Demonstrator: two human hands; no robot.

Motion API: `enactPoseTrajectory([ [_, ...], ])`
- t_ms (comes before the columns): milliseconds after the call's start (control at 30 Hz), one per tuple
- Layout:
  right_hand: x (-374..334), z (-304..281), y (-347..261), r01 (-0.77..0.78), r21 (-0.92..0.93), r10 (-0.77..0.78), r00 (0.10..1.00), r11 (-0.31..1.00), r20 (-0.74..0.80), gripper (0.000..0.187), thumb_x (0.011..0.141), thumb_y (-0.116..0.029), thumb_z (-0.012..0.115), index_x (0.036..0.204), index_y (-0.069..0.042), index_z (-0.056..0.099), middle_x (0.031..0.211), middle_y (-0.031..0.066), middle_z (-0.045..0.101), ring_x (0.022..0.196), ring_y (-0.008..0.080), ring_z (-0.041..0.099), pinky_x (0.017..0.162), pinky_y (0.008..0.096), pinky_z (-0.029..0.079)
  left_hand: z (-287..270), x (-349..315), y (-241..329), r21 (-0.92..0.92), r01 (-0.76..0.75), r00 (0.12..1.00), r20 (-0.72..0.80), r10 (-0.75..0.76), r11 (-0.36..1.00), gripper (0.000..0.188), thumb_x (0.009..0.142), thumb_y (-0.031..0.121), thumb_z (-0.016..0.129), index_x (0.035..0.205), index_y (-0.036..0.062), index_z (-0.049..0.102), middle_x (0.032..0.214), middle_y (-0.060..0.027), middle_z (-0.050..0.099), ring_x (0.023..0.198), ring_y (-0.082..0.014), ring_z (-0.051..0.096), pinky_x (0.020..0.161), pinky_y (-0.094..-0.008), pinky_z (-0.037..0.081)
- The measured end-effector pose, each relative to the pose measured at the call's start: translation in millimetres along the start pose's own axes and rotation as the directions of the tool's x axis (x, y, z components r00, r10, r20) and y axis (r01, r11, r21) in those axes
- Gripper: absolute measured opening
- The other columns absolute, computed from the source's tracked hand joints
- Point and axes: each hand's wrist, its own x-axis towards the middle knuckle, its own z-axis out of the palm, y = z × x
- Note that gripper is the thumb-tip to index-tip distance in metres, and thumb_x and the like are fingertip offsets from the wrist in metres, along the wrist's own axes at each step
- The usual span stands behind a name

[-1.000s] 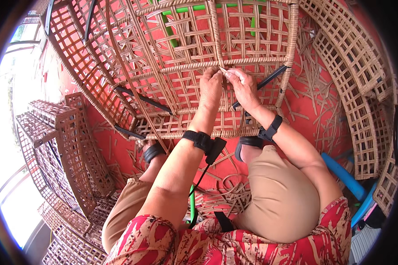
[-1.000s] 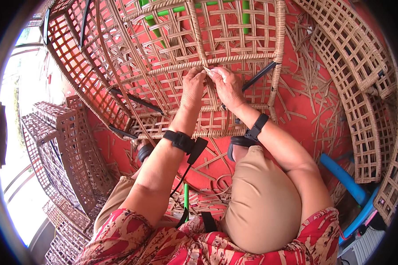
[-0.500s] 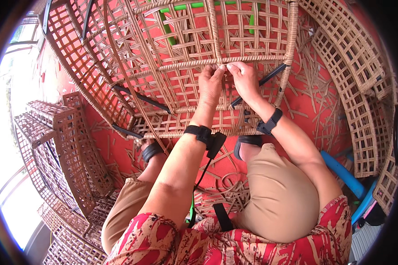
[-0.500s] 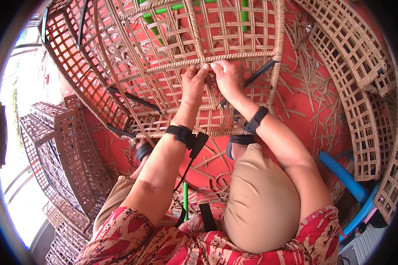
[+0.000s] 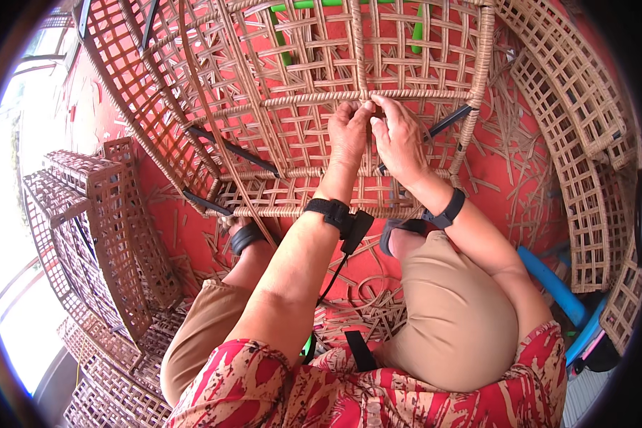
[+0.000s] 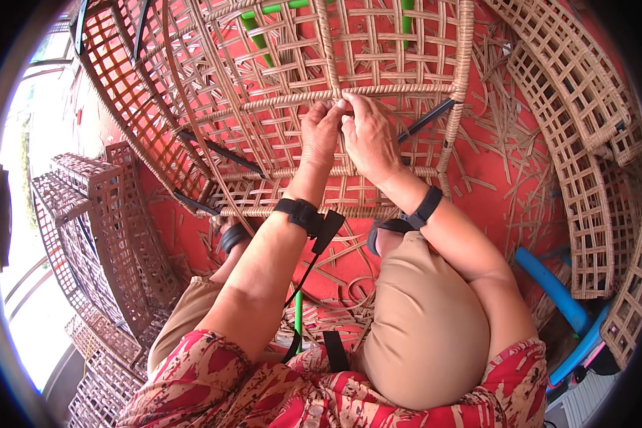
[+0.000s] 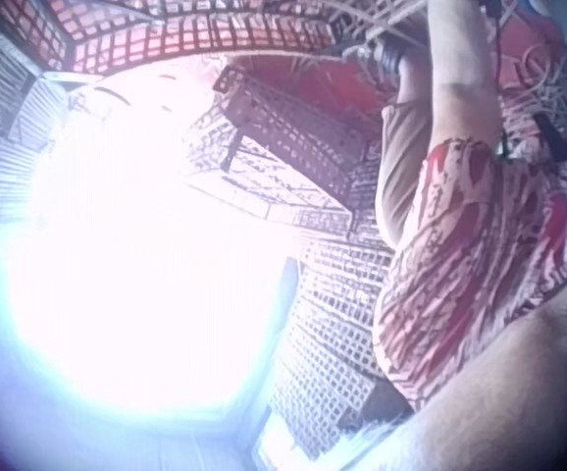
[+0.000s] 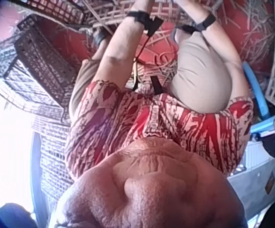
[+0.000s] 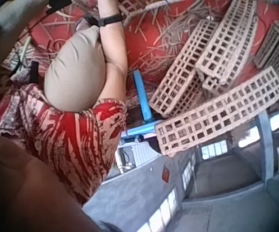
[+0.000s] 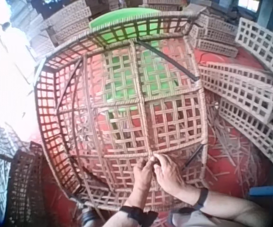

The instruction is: Weaving a rattan chair or piece of furniture using long strips of bamboo or rattan material.

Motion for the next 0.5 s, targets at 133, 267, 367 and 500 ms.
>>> enactPoseTrajectory([
  [133,2,2,9,0.074,-0.036,-0.074,0.997,0.997,0.004,0.034,0.082,-0.006,0.057,0.116,0.001,0.053,0.109,0.0193,0.06,0.102,0.0343,0.059,0.089,0.0404,0.047,4,-1,4,-0.055,0.015,0.999,-0.029,-0.016,0.998,0.014,0.087,0.01,0.064,0.078,0.001,0.058,0.075,-0.0029,0.062,0.067,-0.0077,0.054,0.06,-0.0225,0.045],
  [267,4,1,10,-0.004,0.099,-0.002,0.998,0.995,0.058,0.038,0.08,-0.009,0.061,0.117,-0.001,0.053,0.106,0.0169,0.062,0.098,0.0307,0.062,0.086,0.0389,0.049,3,0,2,-0.099,0.045,0.999,-0.014,-0.047,0.994,0.014,0.087,0.009,0.064,0.077,0.0021,0.056,0.073,-0.0015,0.06,0.067,-0.0076,0.053,0.061,-0.0226,0.045],
  [367,6,-1,15,-0.085,0.235,0.064,0.993,0.968,0.096,0.041,0.078,-0.01,0.065,0.117,-0.003,0.053,0.105,0.0151,0.064,0.097,0.0266,0.064,0.083,0.0368,0.051,2,2,0,-0.091,-0.034,0.999,-0.038,0.031,0.995,0.012,0.085,0.005,0.066,0.079,0.0034,0.056,0.073,-0.0001,0.058,0.067,-0.0078,0.053,0.062,-0.0233,0.046],
  [500,3,3,25,-0.152,0.318,0.084,0.972,0.936,0.217,0.049,0.08,-0.006,0.06,0.126,-0.003,0.046,0.116,0.0133,0.061,0.101,0.0197,0.061,0.083,0.0319,0.05,4,1,-4,-0.239,-0.06,0.994,-0.1,0.037,0.969,0.013,0.082,0.001,0.068,0.085,0.005,0.056,0.08,0.0002,0.058,0.069,-0.0074,0.053,0.063,-0.0228,0.046],
])
